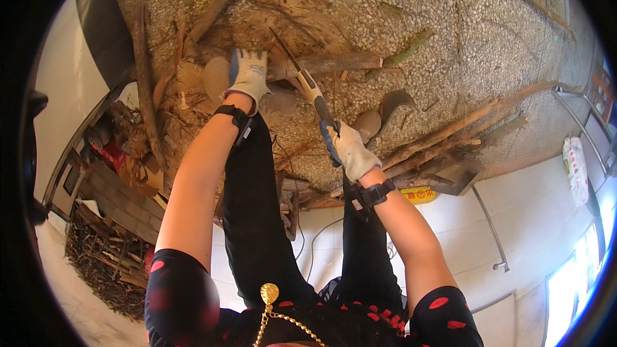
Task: The person uses a reciprocating saw to cut a piece of wood lying on a rug in a cluttered room. They hold the wood steady with one hand while operating the saw with the other, cutting through the material.
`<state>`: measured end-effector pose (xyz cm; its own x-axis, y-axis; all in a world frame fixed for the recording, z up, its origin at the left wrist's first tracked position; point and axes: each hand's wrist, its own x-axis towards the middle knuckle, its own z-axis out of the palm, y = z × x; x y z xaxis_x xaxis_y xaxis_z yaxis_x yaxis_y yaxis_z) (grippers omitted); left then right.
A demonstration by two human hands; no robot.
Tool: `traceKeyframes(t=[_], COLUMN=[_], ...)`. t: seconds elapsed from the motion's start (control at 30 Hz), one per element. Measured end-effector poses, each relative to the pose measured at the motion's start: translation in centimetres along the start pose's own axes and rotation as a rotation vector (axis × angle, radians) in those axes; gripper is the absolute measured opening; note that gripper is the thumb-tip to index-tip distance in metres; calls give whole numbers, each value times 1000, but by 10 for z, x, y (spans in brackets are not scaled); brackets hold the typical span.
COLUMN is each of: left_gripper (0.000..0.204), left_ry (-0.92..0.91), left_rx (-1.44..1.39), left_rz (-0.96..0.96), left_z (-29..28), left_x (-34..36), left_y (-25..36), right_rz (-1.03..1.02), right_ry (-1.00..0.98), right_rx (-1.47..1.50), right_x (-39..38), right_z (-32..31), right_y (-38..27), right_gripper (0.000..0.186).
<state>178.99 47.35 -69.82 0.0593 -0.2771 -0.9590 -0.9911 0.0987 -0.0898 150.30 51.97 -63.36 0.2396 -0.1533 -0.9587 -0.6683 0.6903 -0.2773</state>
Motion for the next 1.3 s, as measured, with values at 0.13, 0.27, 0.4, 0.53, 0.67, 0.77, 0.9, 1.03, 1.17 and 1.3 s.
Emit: traceKeyframes(t=[0.13, 0.27, 0.4, 0.53, 0.67, 0.77, 0.9, 1.03, 1.17, 1.3], left_gripper=[81, 64, 63, 61, 65, 71, 75, 72, 71, 70], left_ry=[-53, -116, 73, 147, 188, 170, 7, -79, -90, -43], left_rx=[-140, -192, -230, -419, -492, -537, -609, -542, -605, -590], left_rz=[110, 56, -99, -314, -396, -413, -404, -315, -311, -289], left_z=[8, 10, 9, 13, 17, 16, 8, 8, 10, 9], left_x=[32, 34, 24, 19, 20, 20, 25, 28, 29, 26], left_y=[6, 1, -7, -30, -44, -44, -54, -58, -57, -56], right_rz=[-54, 10, -370, 8, -42, -99, -12, -184, 8, -63], right_ry=[96, 11, 222, 49, -29, 54, 40, 104, 28, 51], right_rx=[-235, 261, 18, 320, 286, -226, -260, -335, -189, -244], right_x=[-31, -59, -62, -51, -42, -36, -31, -22, -16, -45], right_z=[-7, -19, -24, -17, 1, 17, 25, 20, 15, 17], right_y=[-14, -17, -9, -14, -48, -72, -74, -54, -41, -34], right_gripper=[20, 18, 16, 15, 11, 22, 23, 22, 22, 21])
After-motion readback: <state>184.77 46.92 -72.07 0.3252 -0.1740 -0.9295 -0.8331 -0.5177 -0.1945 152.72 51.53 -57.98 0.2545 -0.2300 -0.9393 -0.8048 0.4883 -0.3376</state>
